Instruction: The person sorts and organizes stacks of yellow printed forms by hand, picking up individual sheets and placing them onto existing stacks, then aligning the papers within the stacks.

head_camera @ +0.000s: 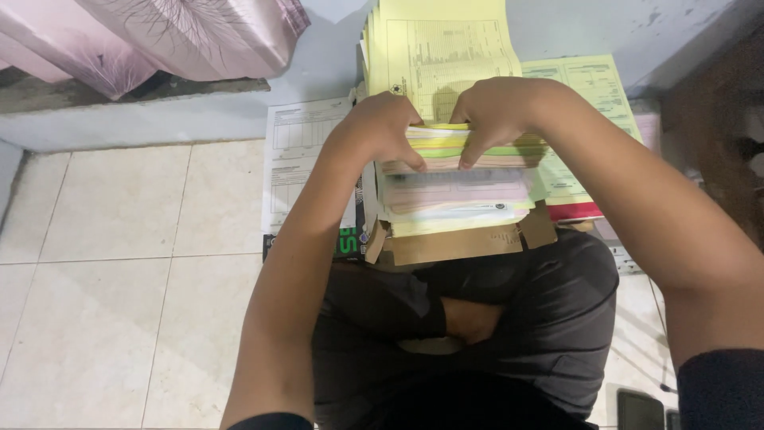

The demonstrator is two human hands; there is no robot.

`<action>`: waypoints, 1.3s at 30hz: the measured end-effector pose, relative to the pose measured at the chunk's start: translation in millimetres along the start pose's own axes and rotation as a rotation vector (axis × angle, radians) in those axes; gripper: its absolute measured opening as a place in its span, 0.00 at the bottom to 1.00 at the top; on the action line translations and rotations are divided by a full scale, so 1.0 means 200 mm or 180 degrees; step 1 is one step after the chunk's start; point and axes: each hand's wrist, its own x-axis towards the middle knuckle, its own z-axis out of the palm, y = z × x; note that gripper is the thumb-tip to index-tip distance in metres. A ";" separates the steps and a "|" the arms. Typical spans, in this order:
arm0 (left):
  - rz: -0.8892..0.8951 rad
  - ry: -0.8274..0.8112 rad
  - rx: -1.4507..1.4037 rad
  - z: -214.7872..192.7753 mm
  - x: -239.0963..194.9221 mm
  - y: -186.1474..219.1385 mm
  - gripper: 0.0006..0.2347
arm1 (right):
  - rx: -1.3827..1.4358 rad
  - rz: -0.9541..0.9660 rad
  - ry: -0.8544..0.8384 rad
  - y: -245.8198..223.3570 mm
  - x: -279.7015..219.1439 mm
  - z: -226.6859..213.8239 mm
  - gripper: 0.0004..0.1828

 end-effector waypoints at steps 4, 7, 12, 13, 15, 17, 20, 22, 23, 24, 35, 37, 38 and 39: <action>-0.0119 -0.0247 -0.0343 -0.05 0.00 -0.01 0.24 | 0.0230 0.0077 -0.0156 0.02 0.04 -0.02 0.23; -0.0187 -0.0392 -0.0336 -0.06 0.02 -0.03 0.23 | 0.0205 -0.0031 -0.0227 0.06 0.08 -0.02 0.22; -0.0037 -0.0290 -0.0479 0.00 0.04 -0.11 0.20 | 0.0240 -0.0188 -0.0202 0.07 0.07 -0.01 0.21; 0.0112 -0.0136 -0.0582 0.02 0.05 -0.13 0.21 | 0.0396 -0.0206 -0.0084 0.08 0.06 -0.01 0.21; 0.0255 0.0053 -0.0686 0.06 0.04 -0.18 0.23 | 0.0524 -0.0233 0.0056 0.06 -0.02 -0.02 0.22; 0.0299 0.0147 -0.1488 0.08 0.03 -0.20 0.30 | 0.0939 -0.0569 -0.0074 0.03 -0.15 -0.05 0.26; -0.0009 0.0186 -0.1584 0.03 -0.10 -0.10 0.29 | 0.0989 -0.0166 0.0285 0.04 -0.08 0.09 0.37; 0.0045 0.0324 -0.1506 0.07 -0.17 -0.07 0.25 | 0.0867 -0.0144 0.0294 -0.02 -0.16 0.11 0.40; 0.0095 0.0470 -0.1426 0.09 -0.21 -0.06 0.21 | 0.0740 -0.0127 0.0307 -0.04 -0.20 0.11 0.43; 0.0105 0.0465 -0.1421 0.11 -0.22 -0.06 0.21 | 0.0747 -0.0119 0.0311 -0.06 -0.19 0.14 0.43; 0.0774 0.1609 -0.0681 0.41 -0.33 -0.02 0.13 | 0.0100 -0.0305 0.2691 -0.01 -0.05 0.59 0.35; 0.0735 0.1724 -0.0602 0.46 -0.32 -0.01 0.12 | 0.0185 -0.0329 0.2701 0.02 -0.05 0.58 0.34; 0.0689 0.1823 -0.0525 0.48 -0.32 -0.01 0.10 | 0.0282 -0.0354 0.2698 0.02 -0.05 0.58 0.32; 0.0688 0.1832 -0.0523 0.48 -0.31 -0.01 0.10 | 0.0277 -0.0359 0.2704 0.02 -0.05 0.57 0.32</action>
